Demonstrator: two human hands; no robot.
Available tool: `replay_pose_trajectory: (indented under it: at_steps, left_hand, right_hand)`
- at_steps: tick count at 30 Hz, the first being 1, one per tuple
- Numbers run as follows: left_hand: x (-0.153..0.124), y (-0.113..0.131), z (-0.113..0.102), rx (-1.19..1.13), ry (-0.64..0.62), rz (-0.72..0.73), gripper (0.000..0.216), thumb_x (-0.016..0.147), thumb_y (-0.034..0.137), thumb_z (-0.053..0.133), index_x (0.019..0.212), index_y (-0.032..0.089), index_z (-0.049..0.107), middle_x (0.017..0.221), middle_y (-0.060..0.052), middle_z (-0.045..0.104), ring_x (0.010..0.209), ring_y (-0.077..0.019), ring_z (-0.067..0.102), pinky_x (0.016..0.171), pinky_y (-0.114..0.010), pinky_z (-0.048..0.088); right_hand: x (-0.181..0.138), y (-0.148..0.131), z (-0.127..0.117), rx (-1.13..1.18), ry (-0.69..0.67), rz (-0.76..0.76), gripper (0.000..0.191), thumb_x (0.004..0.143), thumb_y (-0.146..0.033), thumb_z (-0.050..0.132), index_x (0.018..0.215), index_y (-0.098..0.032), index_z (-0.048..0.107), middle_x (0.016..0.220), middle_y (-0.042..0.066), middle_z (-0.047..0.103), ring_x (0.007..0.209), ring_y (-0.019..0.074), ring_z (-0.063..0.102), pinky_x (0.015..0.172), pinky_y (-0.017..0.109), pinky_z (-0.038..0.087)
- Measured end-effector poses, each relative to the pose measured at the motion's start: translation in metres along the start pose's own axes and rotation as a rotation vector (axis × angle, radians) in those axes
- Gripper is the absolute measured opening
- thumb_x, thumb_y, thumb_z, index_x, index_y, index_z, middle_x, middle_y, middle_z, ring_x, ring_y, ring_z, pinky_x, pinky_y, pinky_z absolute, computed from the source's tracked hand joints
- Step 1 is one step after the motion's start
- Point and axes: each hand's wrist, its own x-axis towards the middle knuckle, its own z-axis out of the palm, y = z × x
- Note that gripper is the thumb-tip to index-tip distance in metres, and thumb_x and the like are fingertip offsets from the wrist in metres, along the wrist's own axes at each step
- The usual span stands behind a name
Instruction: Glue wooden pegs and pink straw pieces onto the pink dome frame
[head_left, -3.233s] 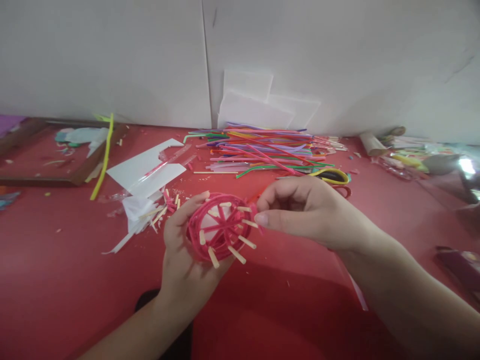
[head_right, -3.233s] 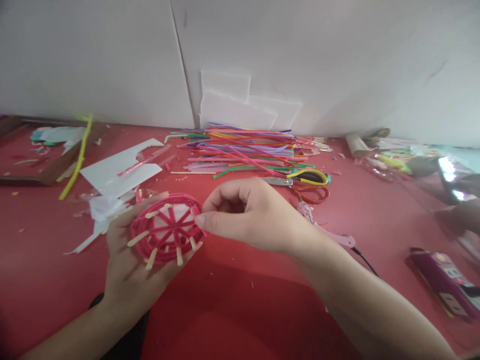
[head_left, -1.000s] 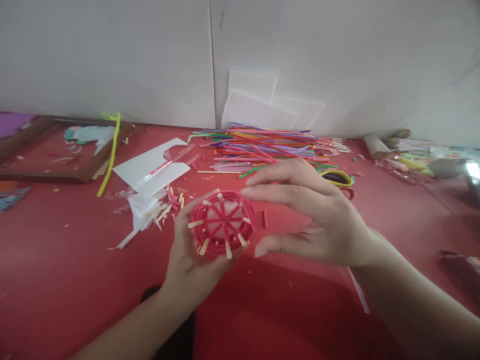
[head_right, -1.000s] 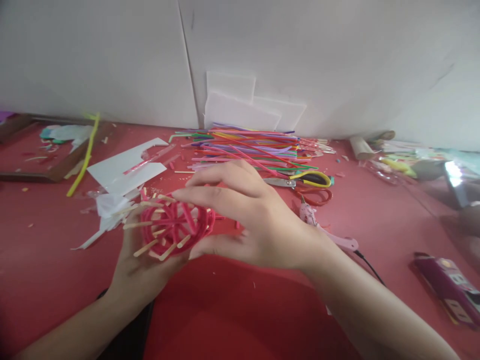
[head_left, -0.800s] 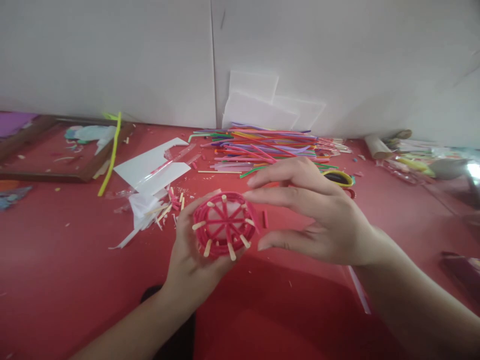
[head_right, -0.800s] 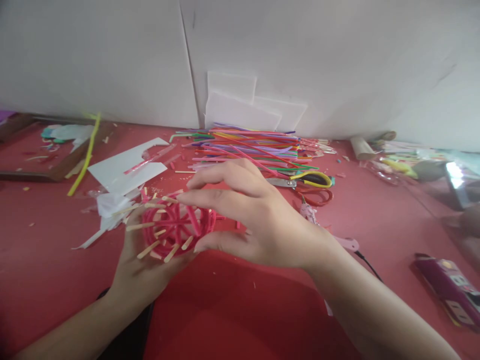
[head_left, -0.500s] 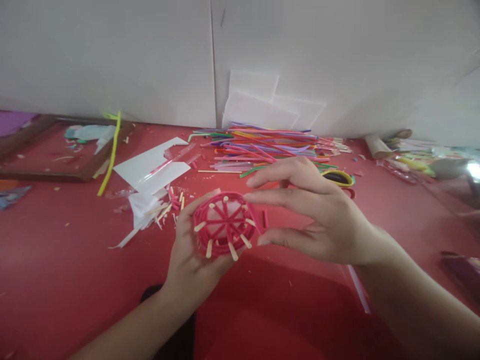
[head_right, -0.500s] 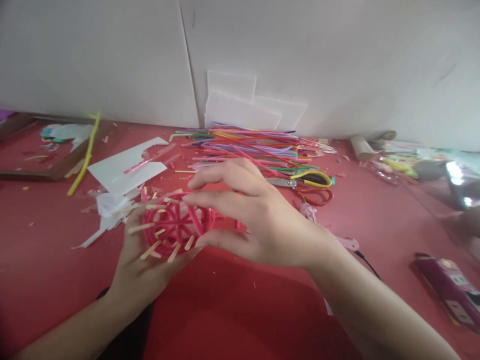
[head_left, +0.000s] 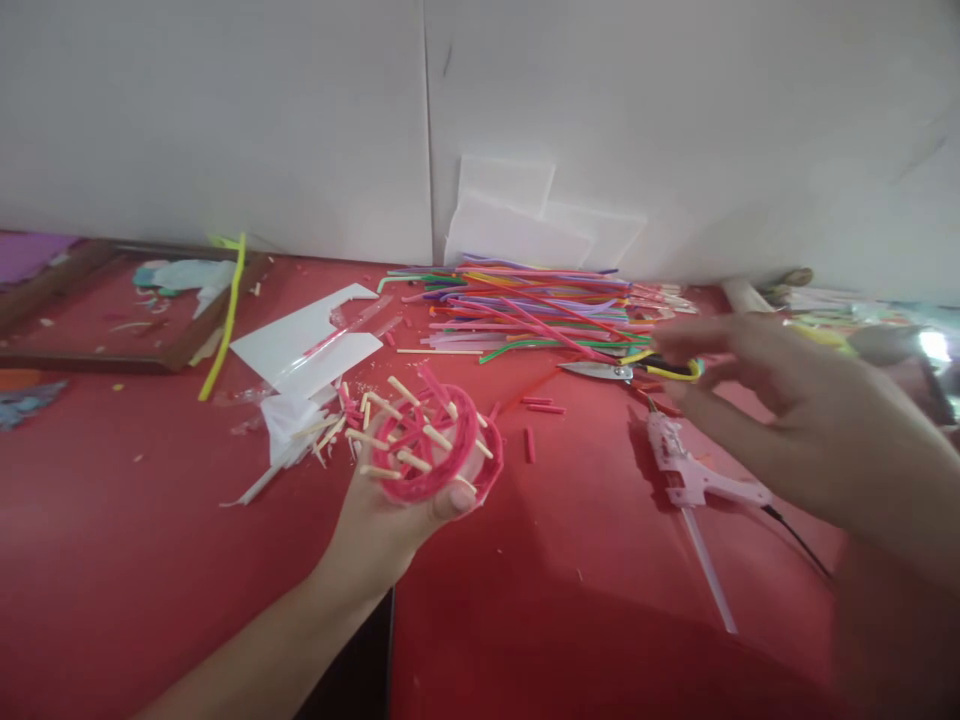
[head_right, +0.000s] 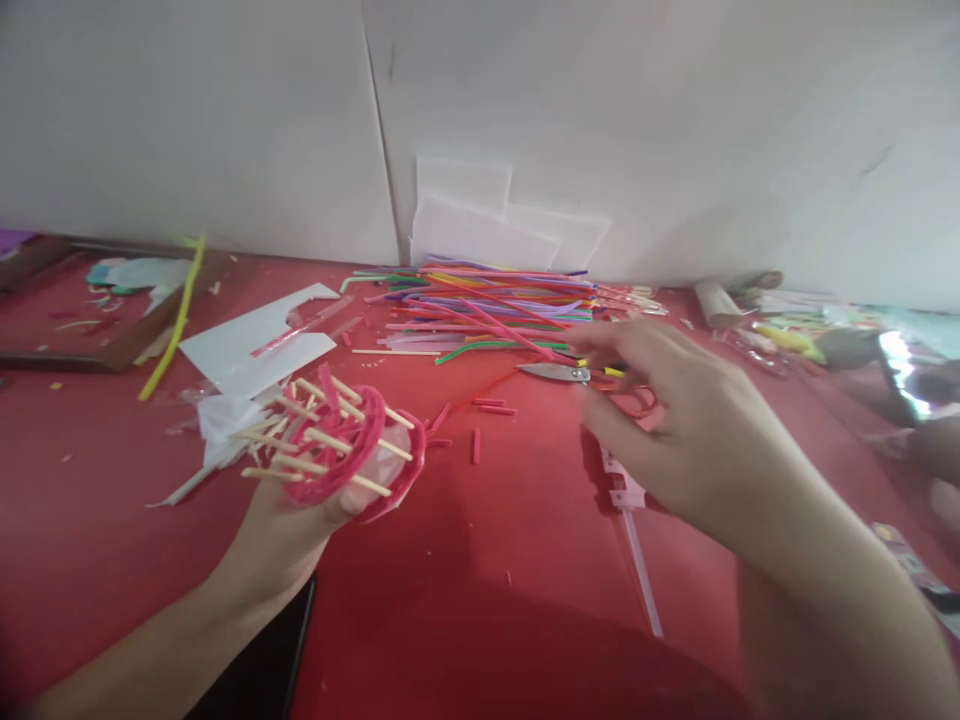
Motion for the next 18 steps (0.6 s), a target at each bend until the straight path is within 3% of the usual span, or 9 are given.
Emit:
replay_pose_trajectory:
  at_steps: [2, 3, 6, 7, 9, 12, 15, 18]
  left_hand:
    - [-0.001, 0.003, 0.001, -0.114, -0.058, -0.076, 0.058, 0.061, 0.049, 0.091, 0.108, 0.021, 0.071, 0.102, -0.011, 0.079, 0.102, -0.0352, 0.074, 0.093, -0.051, 0.06]
    - [-0.001, 0.004, 0.003, -0.148, -0.06, -0.1, 0.057, 0.061, 0.049, 0.091, 0.108, 0.022, 0.072, 0.105, -0.011, 0.079, 0.105, -0.0356, 0.073, 0.095, -0.052, 0.059]
    - [-0.001, 0.004, 0.004, -0.168, -0.066, -0.145, 0.047, 0.066, 0.047, 0.089, 0.104, 0.023, 0.075, 0.108, -0.01, 0.079, 0.108, -0.0351, 0.073, 0.101, -0.054, 0.056]
    - [-0.001, 0.003, 0.004, -0.163, -0.101, -0.15, 0.042, 0.068, 0.046, 0.088, 0.101, 0.023, 0.076, 0.107, -0.01, 0.08, 0.108, -0.0352, 0.073, 0.101, -0.055, 0.055]
    - [0.0, 0.0, 0.002, -0.159, -0.182, -0.136, 0.038, 0.071, 0.044, 0.087, 0.1, 0.023, 0.076, 0.106, -0.011, 0.08, 0.107, -0.0359, 0.074, 0.101, -0.057, 0.056]
    - [0.002, -0.004, 0.0, -0.131, -0.237, -0.08, 0.037, 0.074, 0.039, 0.085, 0.105, 0.023, 0.073, 0.106, -0.012, 0.08, 0.104, -0.0353, 0.076, 0.096, -0.054, 0.06]
    - [0.002, -0.003, 0.0, -0.055, -0.206, -0.007, 0.046, 0.074, 0.032, 0.086, 0.115, 0.024, 0.065, 0.107, -0.012, 0.079, 0.101, -0.0319, 0.077, 0.092, -0.048, 0.063]
    - [-0.001, -0.001, 0.005, -0.004, -0.107, 0.046, 0.058, 0.069, 0.027, 0.088, 0.119, 0.025, 0.057, 0.112, -0.01, 0.077, 0.098, -0.0292, 0.078, 0.089, -0.044, 0.065]
  right_hand:
    - [-0.029, 0.033, 0.0, -0.116, -0.111, 0.008, 0.033, 0.083, -0.035, 0.063, 0.115, -0.026, 0.066, 0.097, 0.008, 0.074, 0.069, 0.0269, 0.07, 0.054, 0.038, 0.052]
    - [-0.046, 0.048, 0.003, -0.176, -0.136, 0.035, 0.037, 0.081, -0.032, 0.064, 0.117, -0.025, 0.064, 0.099, 0.01, 0.074, 0.072, 0.0306, 0.071, 0.054, 0.041, 0.054]
    - [-0.099, 0.081, 0.015, -0.326, -0.169, 0.113, 0.05, 0.08, -0.025, 0.061, 0.13, -0.022, 0.055, 0.112, 0.019, 0.071, 0.098, 0.0449, 0.071, 0.075, 0.057, 0.058]
    - [-0.114, 0.087, 0.02, -0.3, -0.118, 0.089, 0.049, 0.079, -0.023, 0.059, 0.128, -0.021, 0.055, 0.108, 0.02, 0.072, 0.094, 0.0456, 0.071, 0.072, 0.058, 0.057]
    - [-0.134, 0.09, 0.031, -0.263, -0.231, 0.175, 0.054, 0.081, -0.019, 0.056, 0.135, -0.022, 0.05, 0.118, 0.02, 0.07, 0.103, 0.0436, 0.07, 0.081, 0.057, 0.057]
    - [-0.142, 0.084, 0.045, -0.282, -0.249, 0.328, 0.057, 0.079, -0.015, 0.052, 0.136, -0.018, 0.048, 0.119, 0.019, 0.07, 0.11, 0.0411, 0.069, 0.088, 0.055, 0.056]
    - [-0.133, 0.077, 0.048, -0.236, -0.189, 0.373, 0.052, 0.077, -0.012, 0.053, 0.128, -0.02, 0.054, 0.106, 0.016, 0.073, 0.099, 0.0386, 0.072, 0.079, 0.049, 0.058]
    - [-0.121, 0.076, 0.031, -0.178, -0.089, 0.405, 0.035, 0.078, -0.015, 0.062, 0.11, -0.03, 0.061, 0.097, 0.012, 0.073, 0.084, 0.0358, 0.073, 0.065, 0.046, 0.056]
